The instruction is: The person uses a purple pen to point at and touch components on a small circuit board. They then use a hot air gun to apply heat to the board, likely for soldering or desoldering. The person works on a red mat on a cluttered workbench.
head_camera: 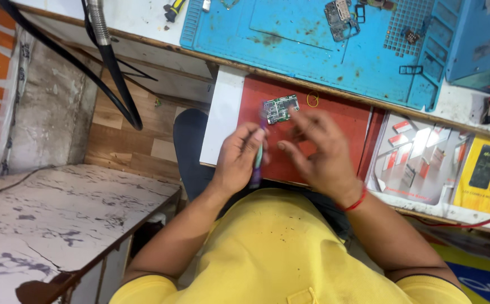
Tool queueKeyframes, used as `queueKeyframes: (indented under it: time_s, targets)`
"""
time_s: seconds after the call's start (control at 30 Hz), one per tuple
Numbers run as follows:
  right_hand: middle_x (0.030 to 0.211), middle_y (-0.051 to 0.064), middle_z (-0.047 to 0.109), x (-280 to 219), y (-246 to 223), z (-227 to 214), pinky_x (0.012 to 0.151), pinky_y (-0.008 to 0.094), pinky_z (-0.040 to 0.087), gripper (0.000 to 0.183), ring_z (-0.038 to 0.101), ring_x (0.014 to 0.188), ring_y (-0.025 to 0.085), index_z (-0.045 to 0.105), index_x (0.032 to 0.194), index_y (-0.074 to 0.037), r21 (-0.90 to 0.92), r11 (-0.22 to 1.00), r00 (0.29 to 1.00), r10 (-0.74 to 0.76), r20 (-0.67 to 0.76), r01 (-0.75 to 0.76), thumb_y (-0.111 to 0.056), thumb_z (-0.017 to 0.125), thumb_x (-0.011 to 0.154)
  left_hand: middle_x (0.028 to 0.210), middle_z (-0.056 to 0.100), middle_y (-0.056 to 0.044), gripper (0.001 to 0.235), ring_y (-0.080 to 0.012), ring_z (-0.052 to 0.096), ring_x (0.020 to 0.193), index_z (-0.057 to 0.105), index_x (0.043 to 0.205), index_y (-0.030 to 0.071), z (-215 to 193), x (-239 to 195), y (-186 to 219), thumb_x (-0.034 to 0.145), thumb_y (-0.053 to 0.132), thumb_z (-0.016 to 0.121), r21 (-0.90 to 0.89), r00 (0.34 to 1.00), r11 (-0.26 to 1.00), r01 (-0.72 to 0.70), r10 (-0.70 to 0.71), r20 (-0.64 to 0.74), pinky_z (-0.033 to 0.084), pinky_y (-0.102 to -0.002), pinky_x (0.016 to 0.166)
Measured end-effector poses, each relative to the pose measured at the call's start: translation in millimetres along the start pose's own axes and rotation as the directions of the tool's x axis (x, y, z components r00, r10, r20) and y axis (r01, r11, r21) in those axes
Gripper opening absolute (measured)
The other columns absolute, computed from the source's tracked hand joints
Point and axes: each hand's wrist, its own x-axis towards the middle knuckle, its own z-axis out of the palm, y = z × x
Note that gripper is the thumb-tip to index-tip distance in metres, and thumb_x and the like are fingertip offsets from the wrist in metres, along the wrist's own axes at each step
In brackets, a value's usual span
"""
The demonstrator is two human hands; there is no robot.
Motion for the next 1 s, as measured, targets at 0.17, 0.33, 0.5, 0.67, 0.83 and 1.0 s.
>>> queueKeyframes:
  time_s: [0.17,0.33,0.5,0.67,0.83,1.0]
  targets:
    - [0.102,0.009,0.074,21,22,-47,0.072,0.030,0.061,0.033,0.074,0.084,0.019,0.076,0.115,-0.008,-0.026,0.998,0.920,-0.039,0.389,0.053,-0.003,0.083,0.084,0.087,0.066,-0.009,0.019,-0.0173,0.062,0.071,0.069,0.113,0.002,-2,-11,31,0.105,0.017,0.062,0.531,0.944,0.787,-0.314,0.198,0.264,0.051,-0.031,0.066]
    - [0.108,0.009,0.076,32,42,-58,0.083,0.032,0.065,0.040,0.078,0.095,0.020,0.072,0.125,-0.005,0.131,0.991,0.854,-0.075,0.515,0.008,0.006,0.067,0.087,0.088,0.064,-0.011,0.034,-0.0236,0.064,0.073,0.066,0.135,0.006,-20,-21,44,0.102,0.015,0.064,0.585,0.912,0.725,-0.363,0.147,0.384,0.051,-0.033,0.068]
    - [0.096,0.016,0.070,28,47,-11,0.067,0.042,0.055,0.065,0.070,0.080,0.032,0.060,0.139,0.001,-0.454,0.891,0.938,0.138,0.319,0.023,-0.022,0.084,0.084,0.100,0.064,-0.010,0.030,-0.0279,0.070,0.070,0.069,0.129,0.010,-29,-23,43,0.100,0.016,0.065,0.823,0.915,0.454,-0.342,0.362,0.181,0.056,-0.039,0.063]
    - [0.090,0.011,0.066,32,52,-8,0.066,0.043,0.052,0.053,0.066,0.077,0.031,0.064,0.134,-0.008,-0.441,0.897,0.960,0.134,0.247,-0.012,-0.025,0.082,0.087,0.104,0.063,-0.011,0.032,-0.0358,0.070,0.069,0.068,0.129,0.014,-25,5,43,0.099,0.013,0.058,0.947,0.938,0.166,-0.277,0.259,0.229,0.056,-0.048,0.059]
    - [0.074,0.009,0.057,34,58,-17,0.063,0.043,0.048,0.047,0.060,0.068,0.029,0.067,0.127,-0.009,-0.358,0.931,0.930,0.191,0.314,-0.071,-0.022,0.082,0.084,0.111,0.063,-0.011,0.043,-0.0381,0.070,0.067,0.059,0.137,0.016,-18,8,41,0.095,0.007,0.051,0.953,0.952,0.089,-0.290,0.131,0.278,0.057,-0.050,0.057]
    - [0.070,0.008,0.054,29,64,-19,0.062,0.042,0.047,0.038,0.059,0.066,0.029,0.070,0.121,-0.008,-0.350,0.937,0.921,0.143,0.361,-0.008,-0.019,0.080,0.087,0.092,0.068,-0.009,0.027,-0.0391,0.069,0.076,0.062,0.131,0.017,-20,1,37,0.113,0.031,0.047,0.969,0.996,0.229,0.089,-0.006,-0.090,0.057,-0.051,0.065]
